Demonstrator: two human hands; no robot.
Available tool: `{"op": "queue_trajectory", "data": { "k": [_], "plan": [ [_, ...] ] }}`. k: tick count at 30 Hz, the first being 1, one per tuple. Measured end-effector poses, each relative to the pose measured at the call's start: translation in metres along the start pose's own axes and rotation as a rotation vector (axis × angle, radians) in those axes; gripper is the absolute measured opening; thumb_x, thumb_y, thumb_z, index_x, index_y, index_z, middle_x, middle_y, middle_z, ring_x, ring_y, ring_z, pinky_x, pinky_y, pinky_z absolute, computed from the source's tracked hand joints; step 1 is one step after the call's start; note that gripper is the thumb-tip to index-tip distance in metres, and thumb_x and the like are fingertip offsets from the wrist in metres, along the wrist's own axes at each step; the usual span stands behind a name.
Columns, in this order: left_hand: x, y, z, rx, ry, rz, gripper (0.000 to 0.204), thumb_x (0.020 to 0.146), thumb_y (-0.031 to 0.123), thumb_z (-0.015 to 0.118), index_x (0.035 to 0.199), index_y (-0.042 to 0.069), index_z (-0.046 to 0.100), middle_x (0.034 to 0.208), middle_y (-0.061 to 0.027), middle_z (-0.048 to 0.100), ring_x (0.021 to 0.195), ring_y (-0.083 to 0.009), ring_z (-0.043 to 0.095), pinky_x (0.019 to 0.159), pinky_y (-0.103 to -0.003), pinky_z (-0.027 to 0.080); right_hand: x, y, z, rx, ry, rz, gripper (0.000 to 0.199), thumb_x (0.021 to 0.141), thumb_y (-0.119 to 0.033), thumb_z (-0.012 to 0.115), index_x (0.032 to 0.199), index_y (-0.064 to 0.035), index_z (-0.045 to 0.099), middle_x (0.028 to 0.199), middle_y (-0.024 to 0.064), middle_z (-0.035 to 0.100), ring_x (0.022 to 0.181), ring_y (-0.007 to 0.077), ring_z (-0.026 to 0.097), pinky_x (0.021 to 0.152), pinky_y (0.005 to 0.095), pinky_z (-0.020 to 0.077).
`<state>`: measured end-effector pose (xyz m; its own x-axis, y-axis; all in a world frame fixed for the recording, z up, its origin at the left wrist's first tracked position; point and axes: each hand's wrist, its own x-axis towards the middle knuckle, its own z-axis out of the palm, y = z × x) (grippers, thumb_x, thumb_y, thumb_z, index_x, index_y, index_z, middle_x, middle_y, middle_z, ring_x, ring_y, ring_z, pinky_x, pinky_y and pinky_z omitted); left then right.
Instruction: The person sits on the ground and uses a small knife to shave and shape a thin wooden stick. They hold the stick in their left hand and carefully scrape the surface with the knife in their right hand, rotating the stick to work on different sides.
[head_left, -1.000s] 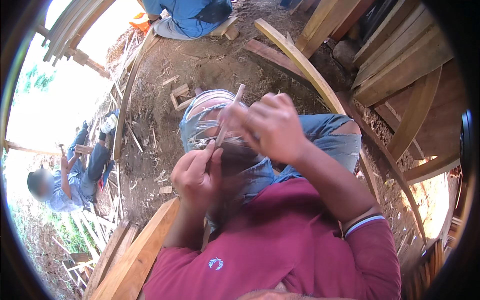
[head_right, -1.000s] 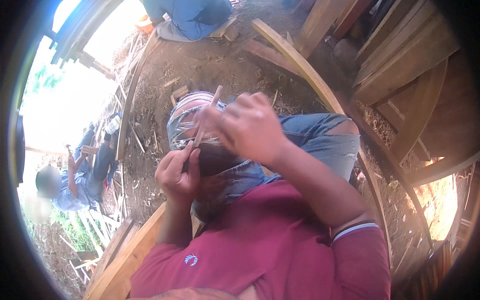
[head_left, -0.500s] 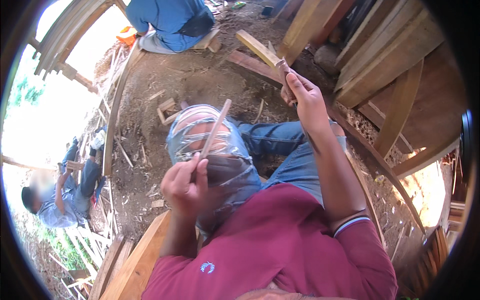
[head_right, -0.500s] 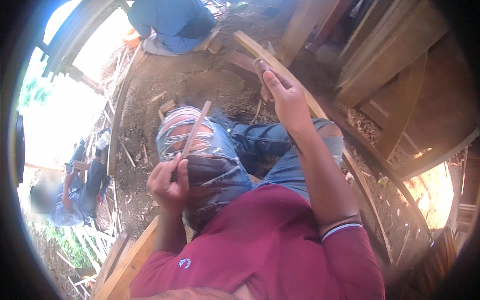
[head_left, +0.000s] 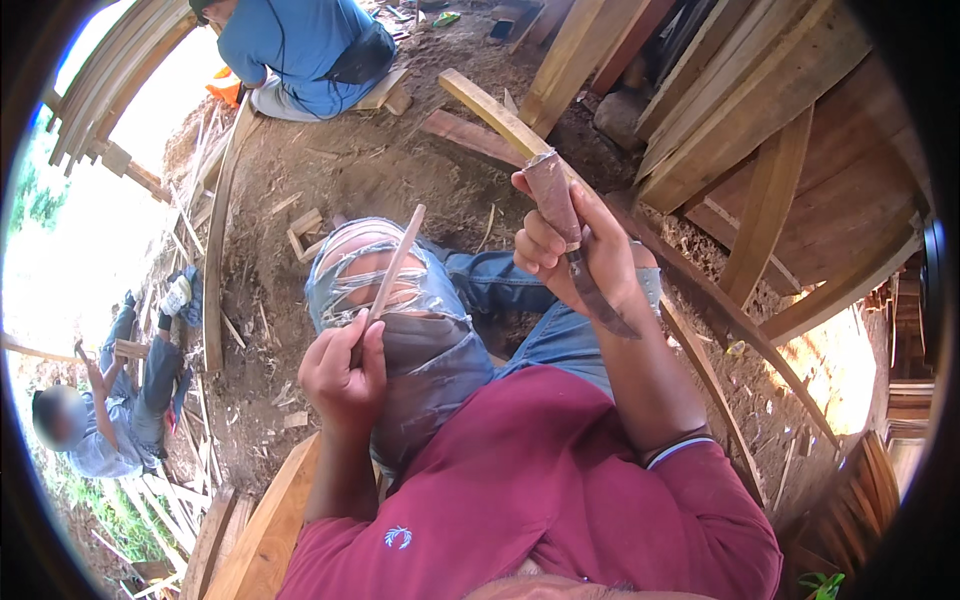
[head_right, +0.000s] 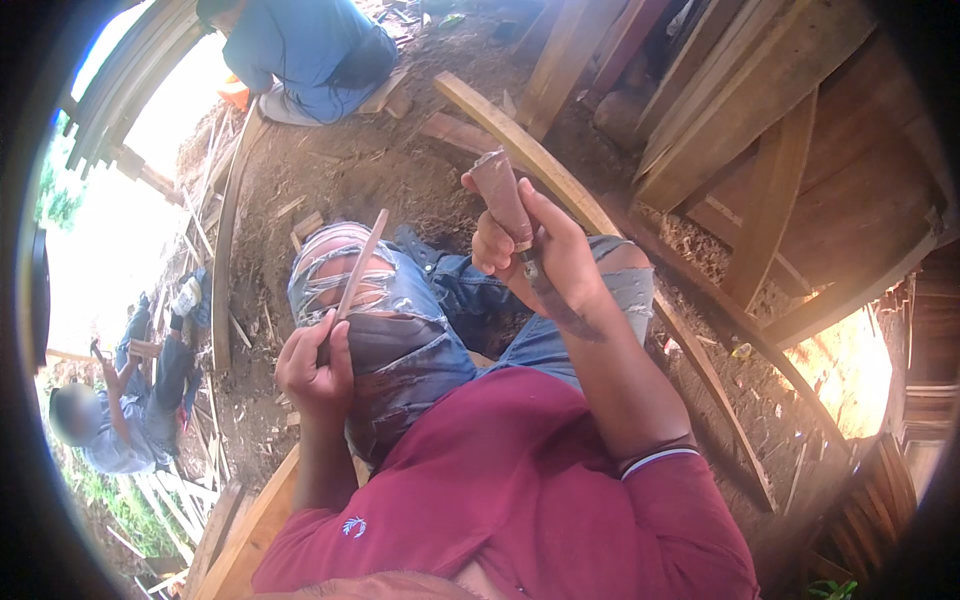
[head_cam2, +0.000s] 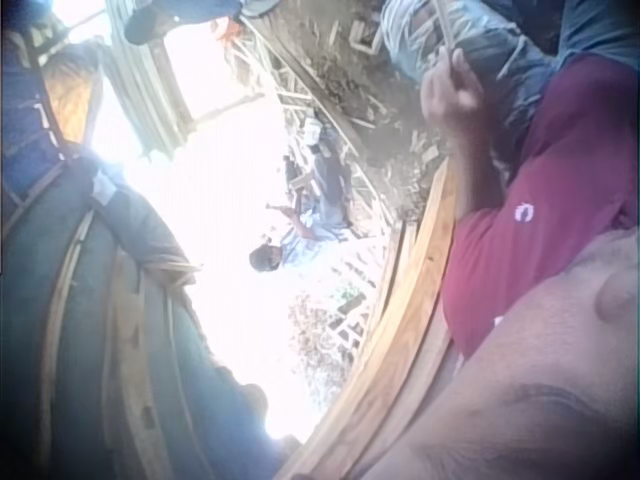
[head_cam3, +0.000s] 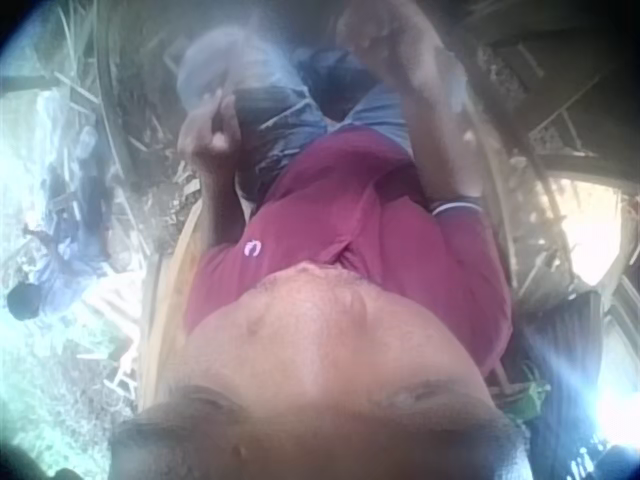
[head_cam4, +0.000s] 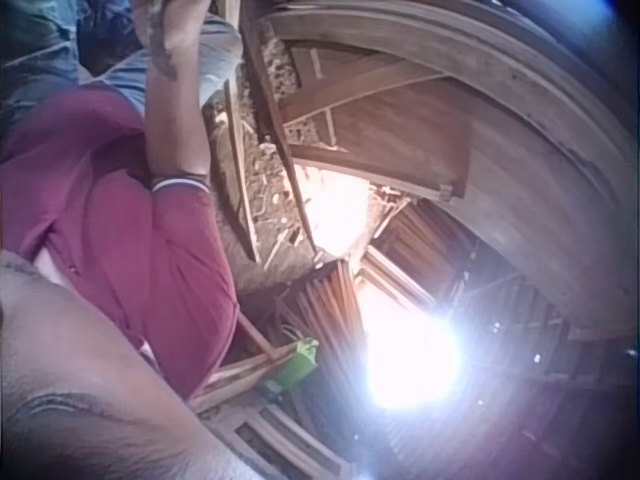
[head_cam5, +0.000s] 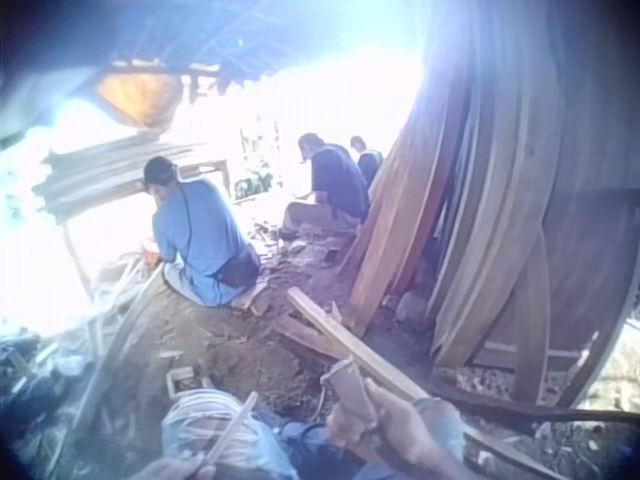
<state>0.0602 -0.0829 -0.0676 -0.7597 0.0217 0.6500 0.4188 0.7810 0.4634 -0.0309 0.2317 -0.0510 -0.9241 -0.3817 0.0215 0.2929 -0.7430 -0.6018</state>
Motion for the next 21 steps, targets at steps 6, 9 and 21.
{"op": "queue_trajectory", "data": {
  "k": [6, 9, 21],
  "plan": [
    [-0.004, -0.001, -0.003, -0.004, -0.035, -0.038, 0.017, 0.096, 0.003, 0.086, 0.112, -0.002, 0.084, 0.085, -0.0164, 0.077, 0.072, -0.0296, 0.075, 0.067, -0.037, 0.057, 0.002, 0.023, 0.017, -0.418, 0.161, -0.027, 0.060, 0.114, -0.035, 0.050, 0.157, 0.0070, 0.056, 0.084, 0.0031, 0.055, 0.075, 0.0173, 0.055, 0.076, 0.0352, 0.0473],
    [-0.004, -0.001, -0.002, -0.007, -0.025, -0.031, 0.018, 0.095, 0.004, 0.087, 0.111, -0.002, 0.084, 0.084, -0.0168, 0.077, 0.072, -0.0307, 0.075, 0.067, -0.038, 0.058, 0.002, 0.037, 0.033, -0.528, 0.116, -0.047, 0.061, 0.114, -0.025, 0.059, 0.167, 0.0041, 0.051, 0.096, 0.0038, 0.065, 0.079, 0.0127, 0.057, 0.075, 0.0297, 0.0493],
    [-0.003, 0.001, -0.001, -0.019, 0.004, -0.058, 0.017, 0.093, 0.008, 0.089, 0.108, 0.002, 0.085, 0.082, -0.0147, 0.076, 0.069, -0.0321, 0.074, 0.064, -0.042, 0.058, 0.015, 0.081, 0.058, -1.597, -0.117, -0.681, 0.051, 0.098, -0.013, 0.082, 0.147, -0.0077, 0.073, 0.102, 0.0111, 0.074, 0.091, 0.0309, 0.072, 0.085, 0.0420, 0.0549]
  ]
}}
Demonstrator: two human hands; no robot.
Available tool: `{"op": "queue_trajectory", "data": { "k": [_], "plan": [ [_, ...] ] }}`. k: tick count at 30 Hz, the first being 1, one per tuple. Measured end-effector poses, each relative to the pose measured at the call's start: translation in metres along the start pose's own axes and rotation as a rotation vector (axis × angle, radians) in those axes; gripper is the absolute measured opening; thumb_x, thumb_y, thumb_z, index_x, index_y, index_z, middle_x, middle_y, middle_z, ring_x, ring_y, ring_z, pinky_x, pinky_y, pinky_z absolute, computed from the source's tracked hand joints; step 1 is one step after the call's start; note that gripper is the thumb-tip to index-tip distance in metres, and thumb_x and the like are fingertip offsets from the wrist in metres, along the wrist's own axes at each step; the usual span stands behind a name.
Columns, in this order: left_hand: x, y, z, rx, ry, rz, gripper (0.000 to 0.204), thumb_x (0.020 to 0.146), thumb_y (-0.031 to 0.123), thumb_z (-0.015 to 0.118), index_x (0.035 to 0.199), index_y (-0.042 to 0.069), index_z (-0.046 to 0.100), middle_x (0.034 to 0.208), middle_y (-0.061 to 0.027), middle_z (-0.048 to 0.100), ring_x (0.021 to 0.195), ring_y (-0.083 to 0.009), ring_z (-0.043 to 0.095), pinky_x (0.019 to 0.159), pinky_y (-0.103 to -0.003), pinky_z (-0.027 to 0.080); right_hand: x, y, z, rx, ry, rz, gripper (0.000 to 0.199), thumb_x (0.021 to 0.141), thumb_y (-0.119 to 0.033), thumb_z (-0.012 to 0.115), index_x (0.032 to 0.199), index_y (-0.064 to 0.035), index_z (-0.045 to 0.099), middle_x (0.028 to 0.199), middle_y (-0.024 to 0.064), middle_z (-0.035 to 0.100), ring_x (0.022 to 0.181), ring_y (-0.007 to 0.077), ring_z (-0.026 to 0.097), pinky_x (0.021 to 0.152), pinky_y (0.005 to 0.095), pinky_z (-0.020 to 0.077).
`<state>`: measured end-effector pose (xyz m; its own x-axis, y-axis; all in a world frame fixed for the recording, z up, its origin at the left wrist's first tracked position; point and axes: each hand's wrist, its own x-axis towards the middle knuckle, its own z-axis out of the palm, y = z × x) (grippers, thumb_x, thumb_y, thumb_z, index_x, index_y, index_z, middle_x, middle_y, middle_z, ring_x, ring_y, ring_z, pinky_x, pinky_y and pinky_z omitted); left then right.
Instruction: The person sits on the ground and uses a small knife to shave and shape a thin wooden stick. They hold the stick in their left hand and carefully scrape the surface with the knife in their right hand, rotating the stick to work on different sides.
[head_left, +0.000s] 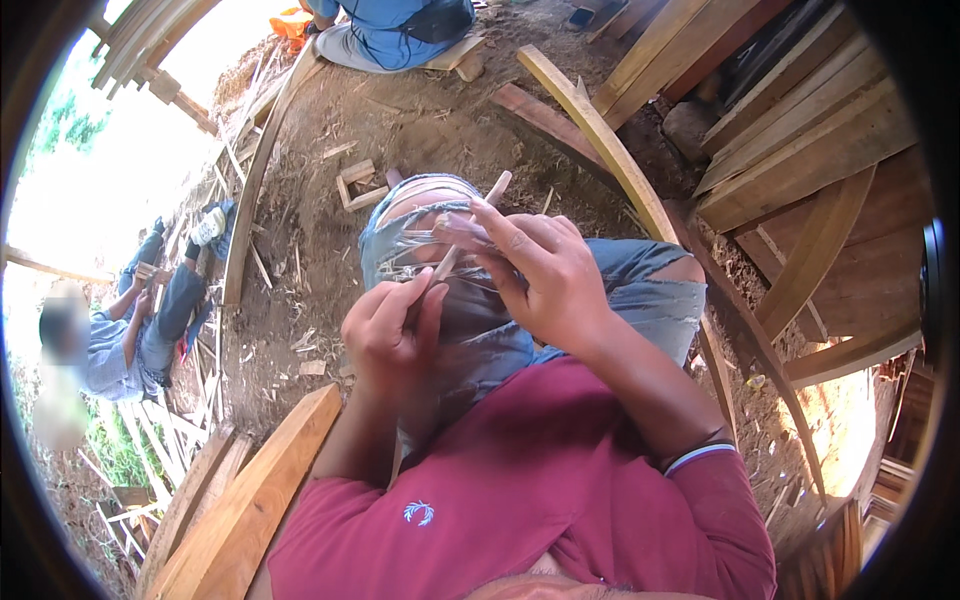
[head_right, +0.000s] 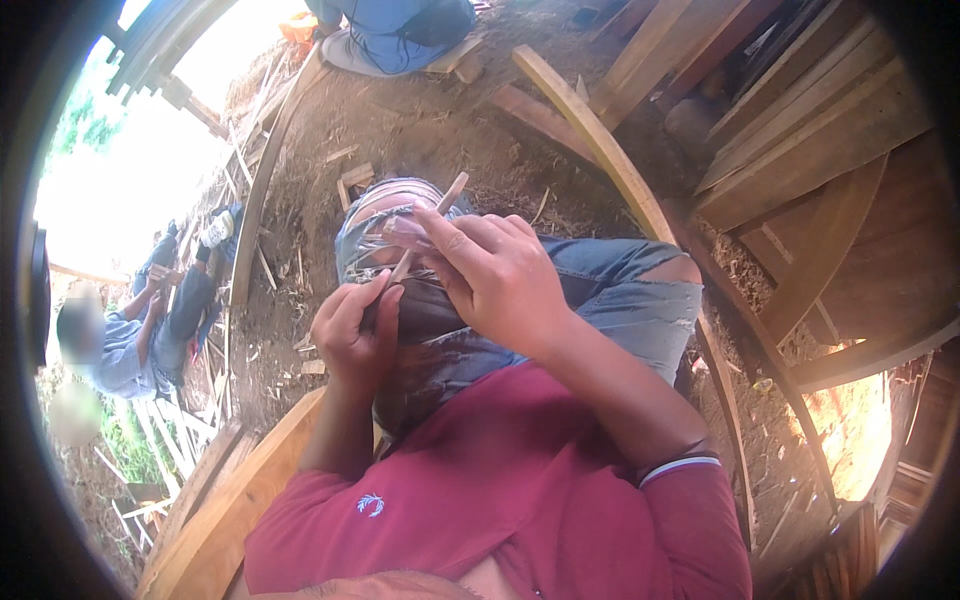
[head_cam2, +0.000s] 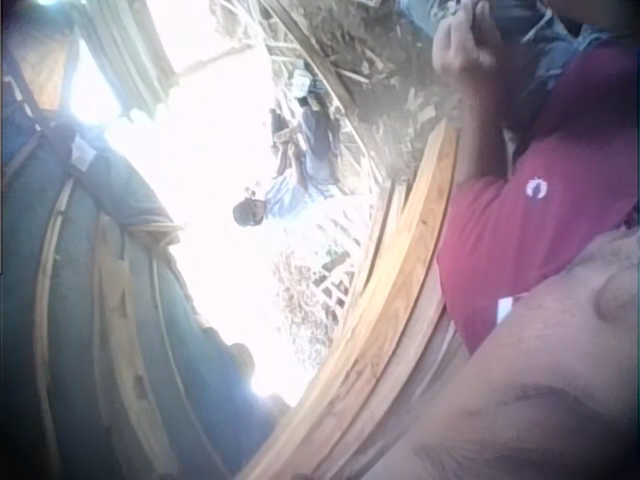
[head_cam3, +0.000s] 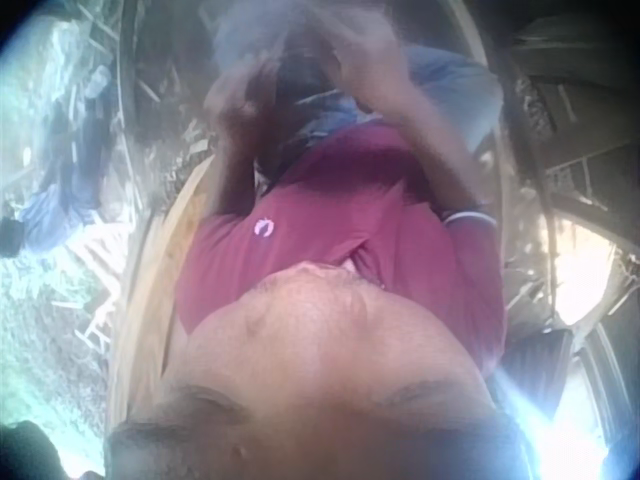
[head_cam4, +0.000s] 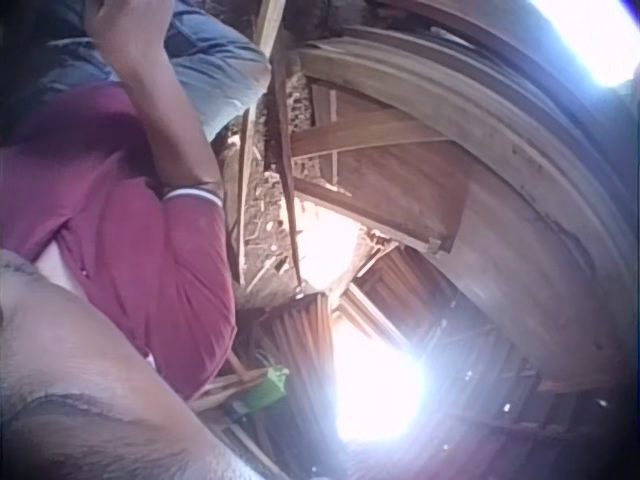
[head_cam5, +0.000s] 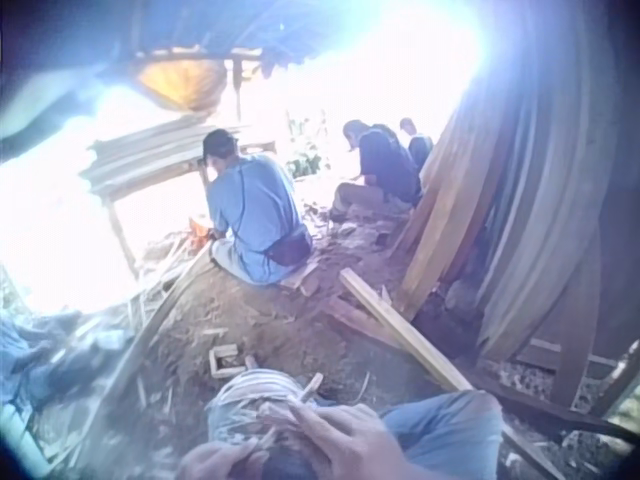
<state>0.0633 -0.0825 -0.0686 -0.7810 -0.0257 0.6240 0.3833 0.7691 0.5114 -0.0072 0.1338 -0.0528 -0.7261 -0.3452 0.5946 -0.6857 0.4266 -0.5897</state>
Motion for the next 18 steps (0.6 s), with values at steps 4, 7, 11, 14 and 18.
{"op": "queue_trajectory", "data": {
  "k": [4, 7, 11, 14, 18],
  "plan": [
    [0.003, 0.004, -0.001, 0.010, -0.018, -0.004, 0.017, 0.093, 0.007, 0.089, 0.108, 0.002, 0.084, 0.082, -0.0147, 0.075, 0.070, -0.0329, 0.074, 0.064, -0.042, 0.058, 0.000, 0.018, 0.003, -0.216, 0.069, -0.120, 0.050, 0.095, -0.018, 0.083, 0.144, -0.0099, 0.075, 0.104, 0.0068, 0.076, 0.093, 0.0267, 0.073, 0.083, 0.0427, 0.0537],
    [0.002, 0.003, -0.001, 0.001, -0.010, -0.011, 0.017, 0.092, 0.007, 0.089, 0.108, 0.002, 0.084, 0.081, -0.0143, 0.074, 0.069, -0.0332, 0.073, 0.063, -0.042, 0.058, -0.001, 0.020, 0.003, -0.288, 0.046, -0.174, 0.050, 0.093, -0.018, 0.084, 0.142, -0.0158, 0.076, 0.105, 0.0029, 0.073, 0.094, 0.0246, 0.072, 0.085, 0.0410, 0.0554],
    [-0.002, -0.002, -0.002, 0.013, -0.012, 0.000, 0.016, 0.093, 0.008, 0.089, 0.107, 0.002, 0.084, 0.079, -0.0134, 0.073, 0.068, -0.0322, 0.072, 0.062, -0.042, 0.057, -0.008, 0.000, 0.006, -0.201, -0.071, -0.223, 0.043, 0.094, -0.018, 0.086, 0.136, -0.0206, 0.081, 0.107, 0.0022, 0.069, 0.095, 0.0252, 0.071, 0.086, 0.0422, 0.0582],
    [0.000, 0.000, -0.001, 0.019, 0.004, 0.014, 0.014, 0.094, 0.008, 0.089, 0.106, 0.002, 0.084, 0.080, -0.0134, 0.074, 0.068, -0.0319, 0.072, 0.062, -0.041, 0.057, -0.003, 0.023, 0.003, -0.233, -0.017, -0.153, 0.053, 0.093, -0.017, 0.082, 0.145, -0.0251, 0.074, 0.098, 0.0018, 0.069, 0.092, 0.0270, 0.073, 0.087, 0.0406, 0.0575],
    [0.000, 0.000, 0.002, 0.031, 0.009, 0.012, 0.015, 0.094, 0.009, 0.089, 0.106, 0.003, 0.084, 0.081, -0.0134, 0.074, 0.069, -0.0316, 0.073, 0.062, -0.041, 0.057, 0.002, 0.045, 0.001, -0.384, 0.124, -0.133, 0.054, 0.094, -0.018, 0.081, 0.147, -0.0231, 0.074, 0.099, 0.0011, 0.072, 0.093, 0.0255, 0.073, 0.085, 0.0407, 0.0577]
  ]
}}
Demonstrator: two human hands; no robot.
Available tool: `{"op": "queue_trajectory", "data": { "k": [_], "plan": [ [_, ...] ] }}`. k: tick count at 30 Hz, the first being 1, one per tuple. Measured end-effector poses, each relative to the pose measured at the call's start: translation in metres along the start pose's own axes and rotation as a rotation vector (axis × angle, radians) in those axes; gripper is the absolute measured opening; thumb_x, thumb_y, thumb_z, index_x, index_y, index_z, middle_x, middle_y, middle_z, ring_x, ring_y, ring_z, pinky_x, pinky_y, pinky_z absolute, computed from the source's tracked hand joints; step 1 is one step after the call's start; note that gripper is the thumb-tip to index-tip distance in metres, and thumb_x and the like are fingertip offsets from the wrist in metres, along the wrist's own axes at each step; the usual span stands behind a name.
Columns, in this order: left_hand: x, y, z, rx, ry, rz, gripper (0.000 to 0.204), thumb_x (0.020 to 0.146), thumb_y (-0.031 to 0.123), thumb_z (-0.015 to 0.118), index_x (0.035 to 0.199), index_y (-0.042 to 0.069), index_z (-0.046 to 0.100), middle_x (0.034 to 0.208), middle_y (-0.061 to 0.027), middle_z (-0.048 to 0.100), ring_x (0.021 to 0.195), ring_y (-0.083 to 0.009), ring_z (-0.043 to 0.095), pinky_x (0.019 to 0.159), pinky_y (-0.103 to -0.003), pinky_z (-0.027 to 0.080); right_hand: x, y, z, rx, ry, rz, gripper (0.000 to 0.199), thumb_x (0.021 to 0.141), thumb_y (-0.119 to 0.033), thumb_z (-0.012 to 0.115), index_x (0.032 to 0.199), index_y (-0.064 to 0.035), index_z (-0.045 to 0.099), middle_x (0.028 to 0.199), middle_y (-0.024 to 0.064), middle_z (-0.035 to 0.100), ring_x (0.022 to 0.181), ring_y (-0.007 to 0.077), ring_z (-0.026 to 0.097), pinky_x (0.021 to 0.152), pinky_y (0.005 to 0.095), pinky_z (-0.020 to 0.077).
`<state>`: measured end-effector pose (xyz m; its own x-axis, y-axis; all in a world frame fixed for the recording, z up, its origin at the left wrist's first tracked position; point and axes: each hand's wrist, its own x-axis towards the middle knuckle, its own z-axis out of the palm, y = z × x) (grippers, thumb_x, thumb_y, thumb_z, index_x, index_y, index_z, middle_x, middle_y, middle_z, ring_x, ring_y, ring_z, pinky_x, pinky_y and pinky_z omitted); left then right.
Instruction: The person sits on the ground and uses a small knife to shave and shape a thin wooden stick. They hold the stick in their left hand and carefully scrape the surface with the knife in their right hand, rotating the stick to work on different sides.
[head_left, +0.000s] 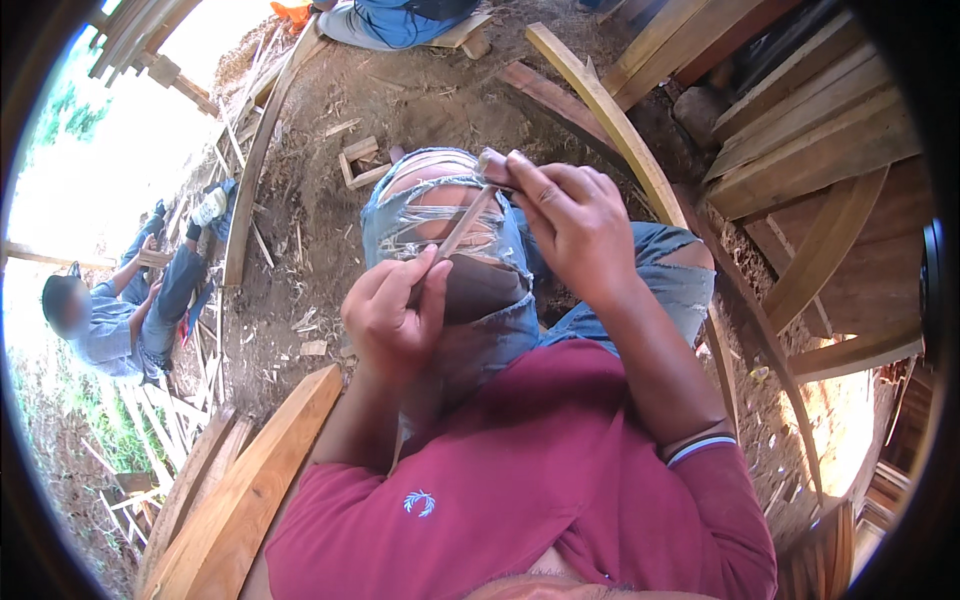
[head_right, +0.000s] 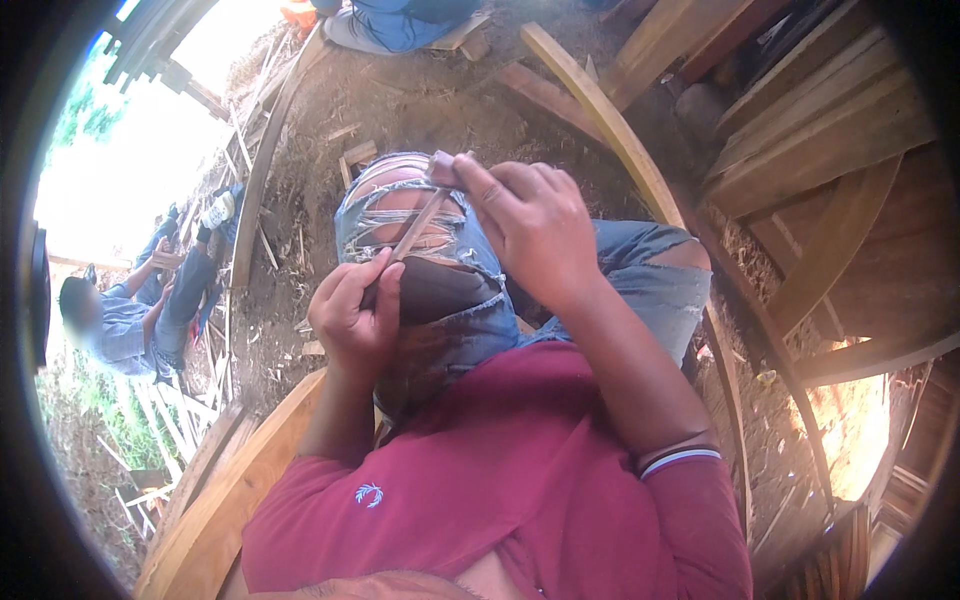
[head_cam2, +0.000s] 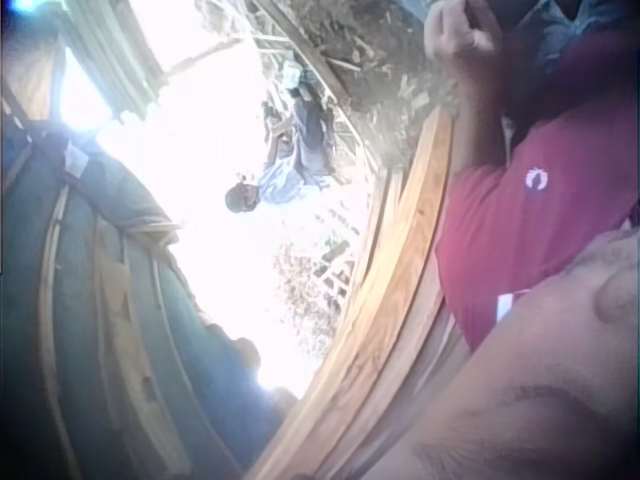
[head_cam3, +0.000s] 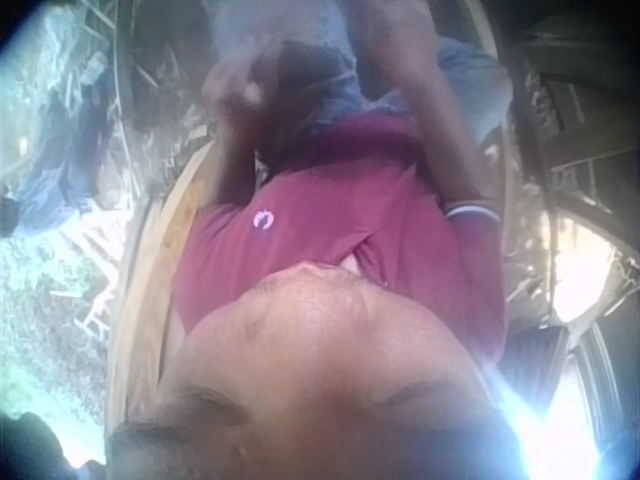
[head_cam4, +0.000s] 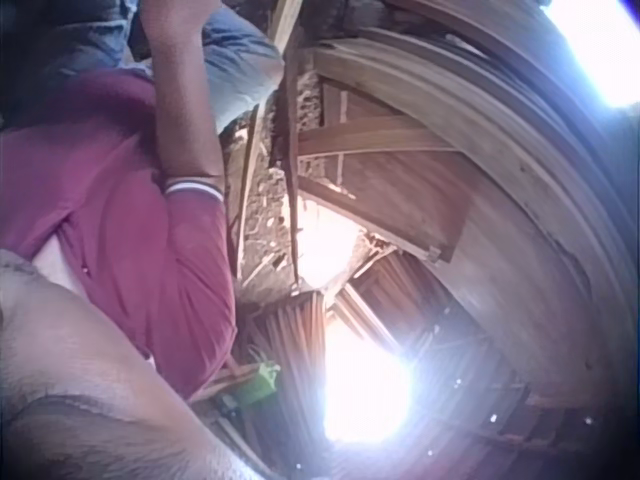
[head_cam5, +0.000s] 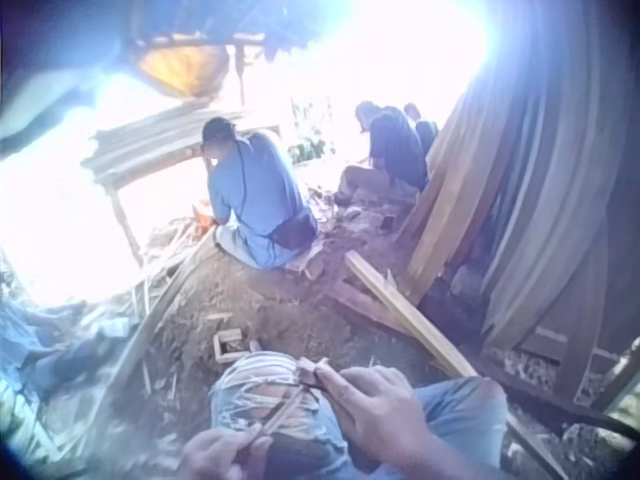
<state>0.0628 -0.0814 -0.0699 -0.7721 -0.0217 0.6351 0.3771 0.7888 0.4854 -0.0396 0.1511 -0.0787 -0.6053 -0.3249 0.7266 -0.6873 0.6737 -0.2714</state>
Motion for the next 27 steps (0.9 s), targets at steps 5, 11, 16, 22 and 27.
{"op": "queue_trajectory", "data": {
  "k": [5, 11, 16, 22, 27],
  "plan": [
    [-0.003, -0.005, 0.001, -0.020, -0.001, -0.003, 0.017, 0.093, 0.010, 0.090, 0.108, 0.003, 0.085, 0.081, -0.0128, 0.075, 0.068, -0.0304, 0.073, 0.063, -0.040, 0.057, -0.010, -0.039, -0.016, 0.118, -0.172, -0.130, 0.051, 0.096, -0.022, 0.078, 0.146, -0.0268, 0.074, 0.100, -0.0040, 0.074, 0.090, 0.0174, 0.072, 0.085, 0.0365, 0.0568],
    [0.000, 0.001, -0.001, 0.006, -0.006, -0.020, 0.017, 0.093, 0.010, 0.090, 0.108, 0.003, 0.086, 0.082, -0.0137, 0.076, 0.070, -0.0311, 0.074, 0.064, -0.040, 0.058, 0.000, 0.006, 0.000, -0.083, -0.007, 0.022, 0.050, 0.096, -0.019, 0.076, 0.145, -0.0217, 0.074, 0.104, -0.0012, 0.077, 0.091, 0.0222, 0.073, 0.086, 0.0380, 0.0555],
    [-0.001, -0.003, -0.003, -0.017, -0.018, -0.015, 0.017, 0.093, 0.010, 0.090, 0.108, 0.003, 0.086, 0.081, -0.0137, 0.076, 0.070, -0.0301, 0.074, 0.065, -0.039, 0.058, -0.013, -0.044, -0.012, 0.126, -0.096, -0.118, 0.050, 0.094, -0.019, 0.073, 0.145, -0.0219, 0.075, 0.100, -0.0011, 0.075, 0.089, 0.0208, 0.073, 0.082, 0.0393, 0.0557],
    [0.001, 0.000, 0.001, 0.002, -0.002, -0.009, 0.017, 0.093, 0.008, 0.090, 0.109, 0.002, 0.086, 0.082, -0.0145, 0.076, 0.070, -0.0303, 0.075, 0.065, -0.039, 0.058, -0.001, -0.001, 0.000, -0.013, -0.025, 0.004, 0.052, 0.093, -0.016, 0.074, 0.145, -0.0214, 0.075, 0.094, -0.0010, 0.072, 0.086, 0.0211, 0.072, 0.081, 0.0409, 0.0558],
    [-0.001, -0.004, -0.001, -0.030, 0.000, -0.014, 0.018, 0.093, 0.008, 0.090, 0.109, 0.002, 0.086, 0.081, -0.0139, 0.076, 0.068, -0.0295, 0.074, 0.063, -0.039, 0.057, -0.007, -0.038, -0.014, 0.152, -0.106, -0.105, 0.053, 0.092, -0.014, 0.076, 0.144, -0.0206, 0.074, 0.096, 0.0010, 0.073, 0.088, 0.0233, 0.073, 0.083, 0.0419, 0.0572]
  ]
}}
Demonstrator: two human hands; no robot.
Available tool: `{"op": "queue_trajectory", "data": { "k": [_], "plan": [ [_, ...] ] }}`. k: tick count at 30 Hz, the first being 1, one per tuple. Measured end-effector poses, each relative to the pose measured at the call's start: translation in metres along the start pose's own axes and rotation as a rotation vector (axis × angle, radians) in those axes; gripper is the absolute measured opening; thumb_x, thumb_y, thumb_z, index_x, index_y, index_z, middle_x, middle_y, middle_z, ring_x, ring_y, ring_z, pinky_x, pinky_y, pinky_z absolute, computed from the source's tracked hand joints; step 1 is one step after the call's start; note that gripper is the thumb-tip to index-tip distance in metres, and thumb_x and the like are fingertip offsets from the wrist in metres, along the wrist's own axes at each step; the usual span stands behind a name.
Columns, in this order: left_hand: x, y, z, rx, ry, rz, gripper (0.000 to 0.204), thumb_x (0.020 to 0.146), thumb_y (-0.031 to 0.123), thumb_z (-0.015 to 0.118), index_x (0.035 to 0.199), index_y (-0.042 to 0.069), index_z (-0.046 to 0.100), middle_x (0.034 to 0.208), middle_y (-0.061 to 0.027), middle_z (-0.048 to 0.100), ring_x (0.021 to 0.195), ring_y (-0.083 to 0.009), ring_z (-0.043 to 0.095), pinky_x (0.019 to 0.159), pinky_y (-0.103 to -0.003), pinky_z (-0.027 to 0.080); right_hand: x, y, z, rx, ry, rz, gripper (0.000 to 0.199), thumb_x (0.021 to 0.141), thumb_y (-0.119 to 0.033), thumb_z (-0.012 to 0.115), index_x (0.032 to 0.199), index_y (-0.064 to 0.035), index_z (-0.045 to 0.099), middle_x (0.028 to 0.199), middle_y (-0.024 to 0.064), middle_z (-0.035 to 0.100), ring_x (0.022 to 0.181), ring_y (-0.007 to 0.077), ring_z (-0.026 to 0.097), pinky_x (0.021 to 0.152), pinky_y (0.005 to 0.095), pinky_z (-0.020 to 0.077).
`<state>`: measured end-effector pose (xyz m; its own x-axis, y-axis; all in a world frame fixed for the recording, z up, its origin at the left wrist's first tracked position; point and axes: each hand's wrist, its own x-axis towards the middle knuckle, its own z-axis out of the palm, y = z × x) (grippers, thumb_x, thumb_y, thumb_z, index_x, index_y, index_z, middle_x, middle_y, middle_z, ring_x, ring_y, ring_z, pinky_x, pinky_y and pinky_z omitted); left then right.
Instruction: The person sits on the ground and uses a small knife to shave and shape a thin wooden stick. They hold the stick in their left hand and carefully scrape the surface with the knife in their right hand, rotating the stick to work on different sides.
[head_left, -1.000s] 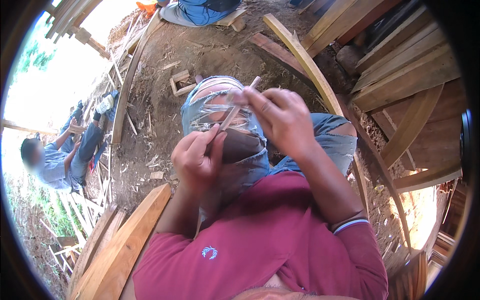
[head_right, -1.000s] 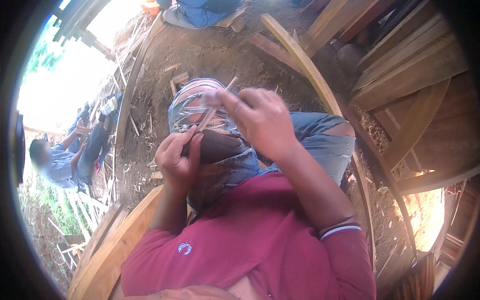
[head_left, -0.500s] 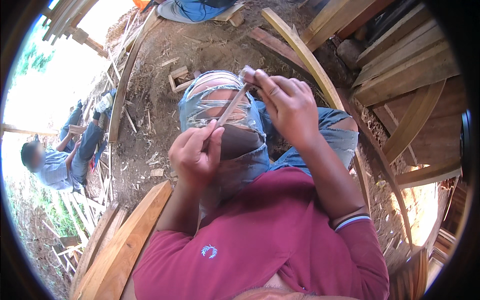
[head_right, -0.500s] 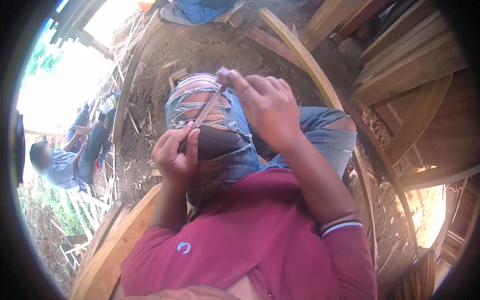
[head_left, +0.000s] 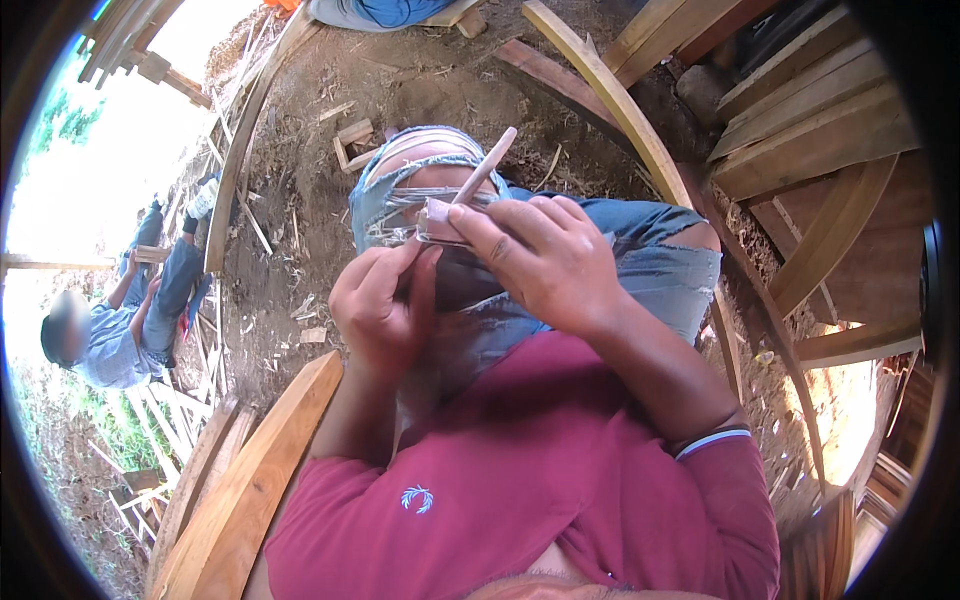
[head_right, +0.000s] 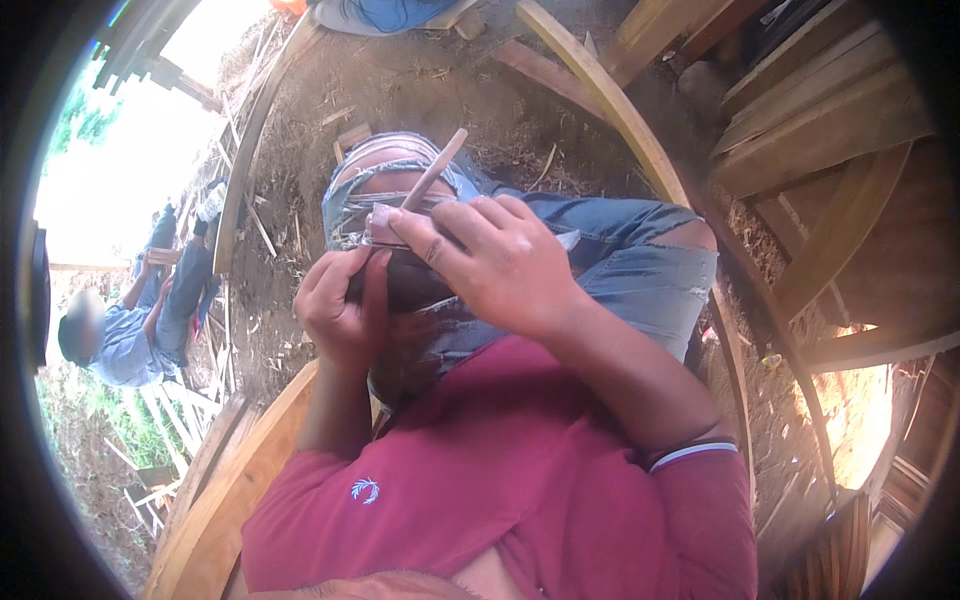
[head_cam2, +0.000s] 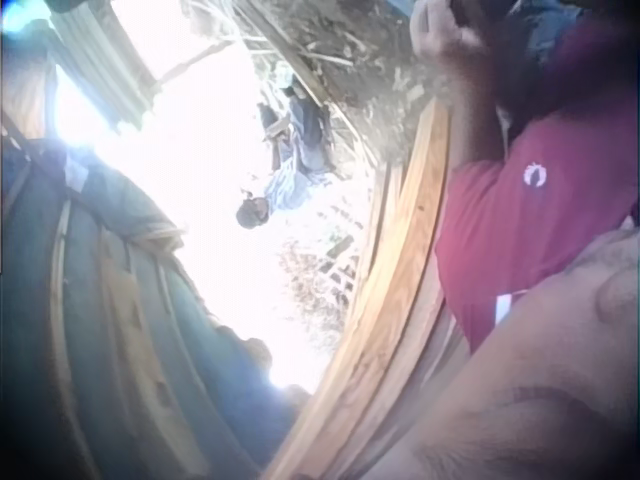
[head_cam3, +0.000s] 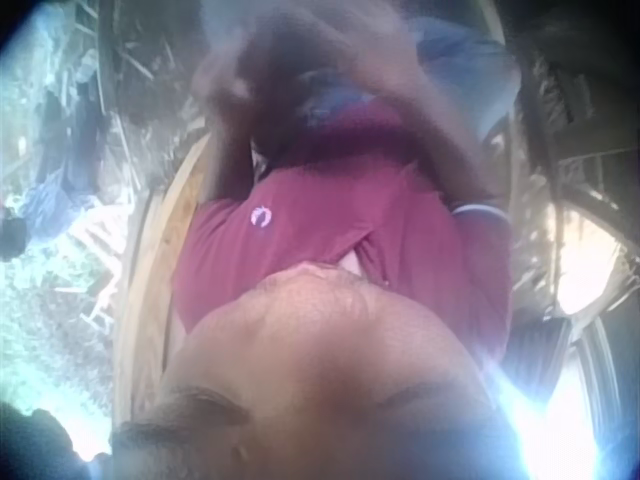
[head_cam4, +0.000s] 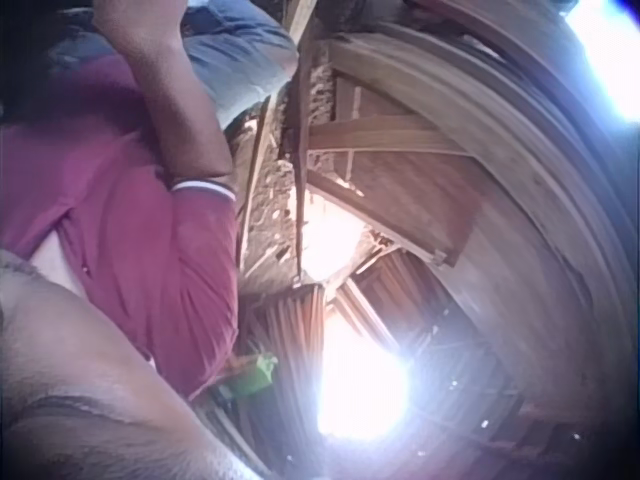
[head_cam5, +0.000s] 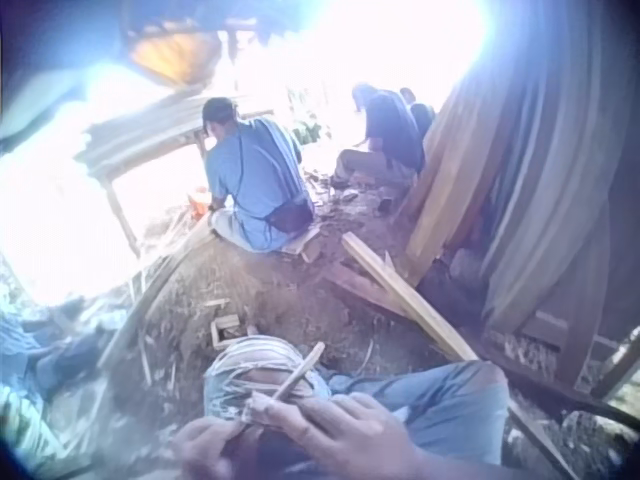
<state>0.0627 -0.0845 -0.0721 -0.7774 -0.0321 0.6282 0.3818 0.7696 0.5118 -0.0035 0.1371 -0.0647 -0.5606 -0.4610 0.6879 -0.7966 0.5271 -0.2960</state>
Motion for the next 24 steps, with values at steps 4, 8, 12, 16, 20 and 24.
{"op": "queue_trajectory", "data": {
  "k": [4, 8, 12, 16, 20, 24],
  "plan": [
    [0.002, 0.002, 0.001, 0.016, 0.001, 0.014, 0.017, 0.093, 0.008, 0.090, 0.109, 0.003, 0.086, 0.081, -0.0137, 0.076, 0.069, -0.0295, 0.074, 0.063, -0.039, 0.057, 0.001, 0.042, 0.007, -0.158, 0.077, 0.133, 0.054, 0.092, -0.014, 0.076, 0.146, -0.0202, 0.073, 0.099, 0.0027, 0.074, 0.089, 0.0242, 0.074, 0.084, 0.0403, 0.0583],
    [-0.001, -0.001, 0.001, 0.003, 0.001, 0.001, 0.017, 0.093, 0.009, 0.090, 0.109, 0.003, 0.086, 0.082, -0.0128, 0.076, 0.070, -0.0293, 0.074, 0.063, -0.039, 0.058, -0.002, -0.001, 0.001, -0.008, -0.018, -0.006, 0.051, 0.094, -0.011, 0.076, 0.144, -0.0194, 0.074, 0.096, 0.0033, 0.073, 0.089, 0.0248, 0.074, 0.082, 0.0408, 0.0585],
    [-0.003, 0.001, 0.000, 0.022, -0.004, 0.004, 0.016, 0.094, 0.009, 0.089, 0.108, 0.004, 0.085, 0.082, -0.0126, 0.077, 0.070, -0.0294, 0.075, 0.063, -0.040, 0.058, 0.006, 0.024, -0.003, -0.059, -0.039, 0.071, 0.042, 0.096, -0.009, 0.081, 0.138, -0.0151, 0.080, 0.095, 0.0089, 0.077, 0.088, 0.0268, 0.076, 0.080, 0.0394, 0.0601],
    [0.001, -0.002, 0.002, 0.026, 0.013, 0.023, 0.015, 0.094, 0.010, 0.089, 0.108, 0.004, 0.085, 0.082, -0.0123, 0.077, 0.070, -0.0293, 0.075, 0.063, -0.040, 0.058, 0.003, 0.022, 0.006, -0.053, 0.049, 0.072, 0.045, 0.096, -0.014, 0.077, 0.140, -0.0215, 0.076, 0.093, 0.0029, 0.073, 0.085, 0.0242, 0.075, 0.080, 0.0427, 0.0603],
    [-0.004, -0.002, -0.001, 0.016, -0.006, 0.010, 0.016, 0.094, 0.010, 0.090, 0.108, 0.004, 0.086, 0.083, -0.0125, 0.077, 0.069, -0.0291, 0.074, 0.063, -0.040, 0.058, -0.001, 0.006, 0.006, 0.022, 0.051, 0.004, 0.048, 0.095, -0.013, 0.076, 0.142, -0.0236, 0.076, 0.091, 0.0021, 0.071, 0.082, 0.0240, 0.074, 0.077, 0.0420, 0.0598],
    [-0.001, -0.002, 0.004, 0.028, 0.022, 0.017, 0.015, 0.094, 0.010, 0.090, 0.107, 0.004, 0.086, 0.082, -0.0124, 0.077, 0.068, -0.0287, 0.075, 0.063, -0.039, 0.058, 0.007, 0.029, 0.004, -0.034, 0.028, 0.205, 0.046, 0.095, -0.008, 0.082, 0.141, -0.0124, 0.078, 0.101, 0.0119, 0.078, 0.086, 0.0317, 0.076, 0.078, 0.0432, 0.0610]
  ]
}}
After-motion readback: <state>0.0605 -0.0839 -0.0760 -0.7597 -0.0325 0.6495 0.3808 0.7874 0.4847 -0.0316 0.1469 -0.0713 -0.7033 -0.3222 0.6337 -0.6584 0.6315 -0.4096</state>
